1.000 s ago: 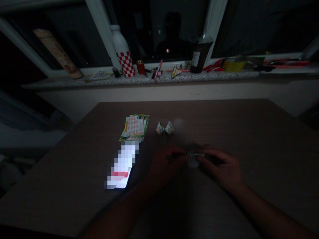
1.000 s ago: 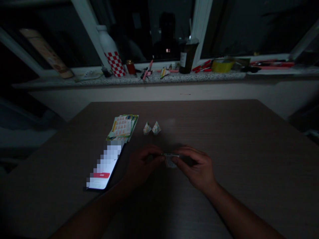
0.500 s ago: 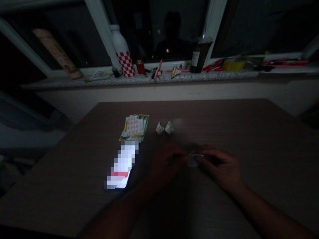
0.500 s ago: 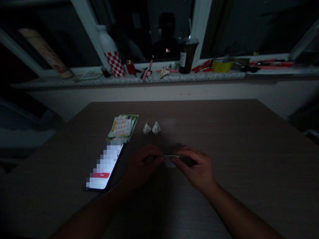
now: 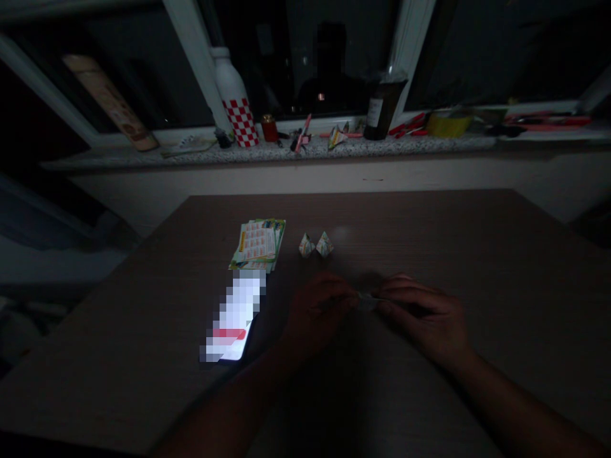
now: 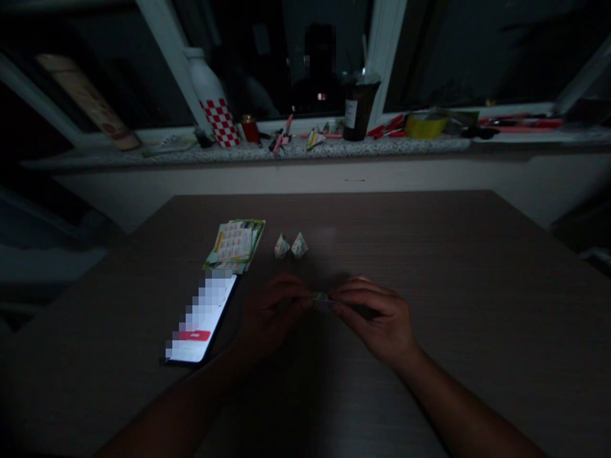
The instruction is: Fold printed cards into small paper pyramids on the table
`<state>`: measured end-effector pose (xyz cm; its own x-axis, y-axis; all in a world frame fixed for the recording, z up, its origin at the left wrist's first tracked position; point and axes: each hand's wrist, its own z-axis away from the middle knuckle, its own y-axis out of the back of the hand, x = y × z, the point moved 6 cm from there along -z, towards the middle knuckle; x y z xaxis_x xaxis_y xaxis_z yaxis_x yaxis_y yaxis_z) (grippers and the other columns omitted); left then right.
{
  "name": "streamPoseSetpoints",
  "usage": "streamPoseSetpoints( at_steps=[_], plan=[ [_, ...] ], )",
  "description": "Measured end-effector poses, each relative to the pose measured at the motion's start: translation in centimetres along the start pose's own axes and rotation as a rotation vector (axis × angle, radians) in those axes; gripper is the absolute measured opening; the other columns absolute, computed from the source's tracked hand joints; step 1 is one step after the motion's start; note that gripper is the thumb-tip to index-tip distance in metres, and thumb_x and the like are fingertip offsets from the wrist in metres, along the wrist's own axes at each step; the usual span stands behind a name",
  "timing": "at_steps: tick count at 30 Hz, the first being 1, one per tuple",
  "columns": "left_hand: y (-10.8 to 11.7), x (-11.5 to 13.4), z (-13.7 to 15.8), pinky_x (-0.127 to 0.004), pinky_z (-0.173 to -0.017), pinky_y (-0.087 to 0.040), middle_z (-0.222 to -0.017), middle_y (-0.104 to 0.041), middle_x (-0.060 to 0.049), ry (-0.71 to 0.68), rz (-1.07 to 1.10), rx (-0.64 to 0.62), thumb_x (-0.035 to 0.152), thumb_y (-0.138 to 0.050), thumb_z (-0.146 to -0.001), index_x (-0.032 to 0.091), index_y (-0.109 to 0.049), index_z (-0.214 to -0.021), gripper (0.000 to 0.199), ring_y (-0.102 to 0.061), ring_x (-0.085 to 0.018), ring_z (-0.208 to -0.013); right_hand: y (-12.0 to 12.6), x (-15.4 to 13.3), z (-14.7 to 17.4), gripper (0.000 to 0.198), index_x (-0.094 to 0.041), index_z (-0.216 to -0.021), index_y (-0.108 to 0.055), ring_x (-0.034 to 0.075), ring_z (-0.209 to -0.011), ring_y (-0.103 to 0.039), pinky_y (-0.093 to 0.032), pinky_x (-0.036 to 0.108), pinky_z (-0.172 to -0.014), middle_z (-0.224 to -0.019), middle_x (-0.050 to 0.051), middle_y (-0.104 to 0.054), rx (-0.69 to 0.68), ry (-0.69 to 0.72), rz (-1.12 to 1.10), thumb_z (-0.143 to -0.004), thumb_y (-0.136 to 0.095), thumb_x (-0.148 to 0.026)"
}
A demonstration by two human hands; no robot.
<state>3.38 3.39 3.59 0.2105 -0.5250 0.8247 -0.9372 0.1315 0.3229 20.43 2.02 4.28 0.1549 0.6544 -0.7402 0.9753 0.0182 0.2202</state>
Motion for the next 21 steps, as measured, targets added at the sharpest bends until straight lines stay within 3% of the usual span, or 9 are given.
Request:
streamPoseSetpoints(
  at_steps=[10, 21],
  plan=[
    [0.05, 0.18, 0.01, -0.026, -0.071, -0.047, -0.084, -0.063, -0.002, 0.0, -0.052, -0.007, 0.02, -0.062, -0.081, 0.019, -0.067, -0.083, 0.005, -0.059, -0.013, -0.078, -0.06, 0.05, -0.1, 0.025, -0.022, -0.088, -0.072, 0.02, -0.076, -0.066, -0.052, 0.039, -0.072, -0.081, 0.004, -0.072, -0.04, 0.038, -0.065, -0.075, -0.066, -0.002],
    [0.27, 0.03, 0.04, -0.025, -0.07, -0.047, -0.084, -0.062, -0.002, 0.011, -0.075, -0.004, 0.02, -0.061, -0.082, 0.019, -0.067, -0.082, 0.006, -0.059, -0.013, -0.077, 0.54, -0.32, -0.26, 0.021, -0.023, -0.085, -0.07, 0.021, -0.077, -0.065, -0.051, 0.039, -0.072, -0.079, 0.004, -0.071, -0.009, 0.043, 0.028, -0.074, -0.067, -0.005]
  ],
)
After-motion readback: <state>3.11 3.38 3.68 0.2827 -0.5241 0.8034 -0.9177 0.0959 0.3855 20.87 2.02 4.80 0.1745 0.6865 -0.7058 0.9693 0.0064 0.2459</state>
